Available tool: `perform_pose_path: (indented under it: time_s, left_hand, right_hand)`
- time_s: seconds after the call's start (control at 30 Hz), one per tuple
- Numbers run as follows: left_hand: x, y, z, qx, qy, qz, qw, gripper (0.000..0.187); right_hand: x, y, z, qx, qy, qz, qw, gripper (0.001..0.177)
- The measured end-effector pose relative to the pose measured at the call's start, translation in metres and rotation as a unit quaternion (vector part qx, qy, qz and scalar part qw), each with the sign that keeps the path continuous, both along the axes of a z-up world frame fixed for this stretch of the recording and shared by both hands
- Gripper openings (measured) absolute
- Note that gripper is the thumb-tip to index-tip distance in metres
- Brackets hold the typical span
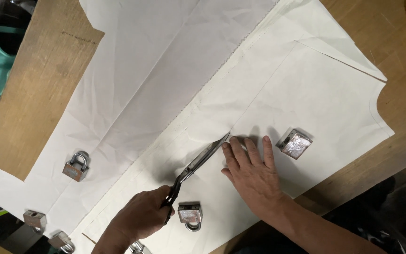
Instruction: The person uses large shears to cut a piece of white fabric on a wooden table, guided by pencil lines and secured with padlocks. After cutting, they use a ruler and pencil to draw straight lines on the fabric.
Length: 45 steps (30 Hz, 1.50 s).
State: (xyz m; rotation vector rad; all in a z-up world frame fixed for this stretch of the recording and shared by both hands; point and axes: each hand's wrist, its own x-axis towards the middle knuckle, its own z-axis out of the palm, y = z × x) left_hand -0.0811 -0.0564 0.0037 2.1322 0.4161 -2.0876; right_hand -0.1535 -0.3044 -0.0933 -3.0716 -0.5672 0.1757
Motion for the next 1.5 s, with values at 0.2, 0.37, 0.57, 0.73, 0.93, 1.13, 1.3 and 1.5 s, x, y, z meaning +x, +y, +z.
perform_pose_path:
  time_s: [0.2, 0.37, 0.57, 0.73, 0.93, 1.13, 1.3, 1.5]
  left_hand:
    - [-0.013, 0.005, -0.009, -0.022, -0.012, 0.003, 1.0, 0.006]
    - [-0.004, -0.009, -0.005, -0.021, -0.01, 0.044, 0.999, 0.005]
    - [0.003, -0.022, -0.002, 0.001, 0.024, 0.085, 0.996, 0.014]
    - [0.007, -0.029, -0.004, 0.012, 0.036, 0.059, 0.998, 0.028]
    - [0.017, -0.046, -0.004, 0.006, 0.043, 0.078, 0.996, 0.026]
    - [0.005, -0.04, -0.016, -0.023, 0.032, 0.059, 0.997, 0.039]
    - [-0.005, -0.036, -0.027, -0.006, 0.029, 0.062, 0.998, 0.048]
    - [0.007, -0.053, -0.029, -0.049, 0.021, 0.06, 0.997, 0.044]
  right_hand:
    - [0.01, -0.02, 0.005, -0.006, 0.086, 0.015, 0.996, 0.075]
    - [0.058, -0.073, 0.01, 0.031, 0.044, -0.063, 0.997, 0.068]
    - [0.077, -0.093, 0.006, 0.008, -0.058, -0.08, 0.995, 0.059]
    - [0.078, -0.093, 0.004, -0.018, -0.07, -0.083, 0.994, 0.062]
    - [0.077, -0.093, 0.002, -0.017, -0.068, -0.09, 0.993, 0.062]
    - [0.079, -0.093, 0.003, -0.025, -0.075, -0.091, 0.993, 0.063]
    - [0.079, -0.093, 0.001, -0.008, -0.07, -0.103, 0.992, 0.063]
    - [0.08, -0.093, 0.002, -0.013, -0.067, -0.108, 0.992, 0.063]
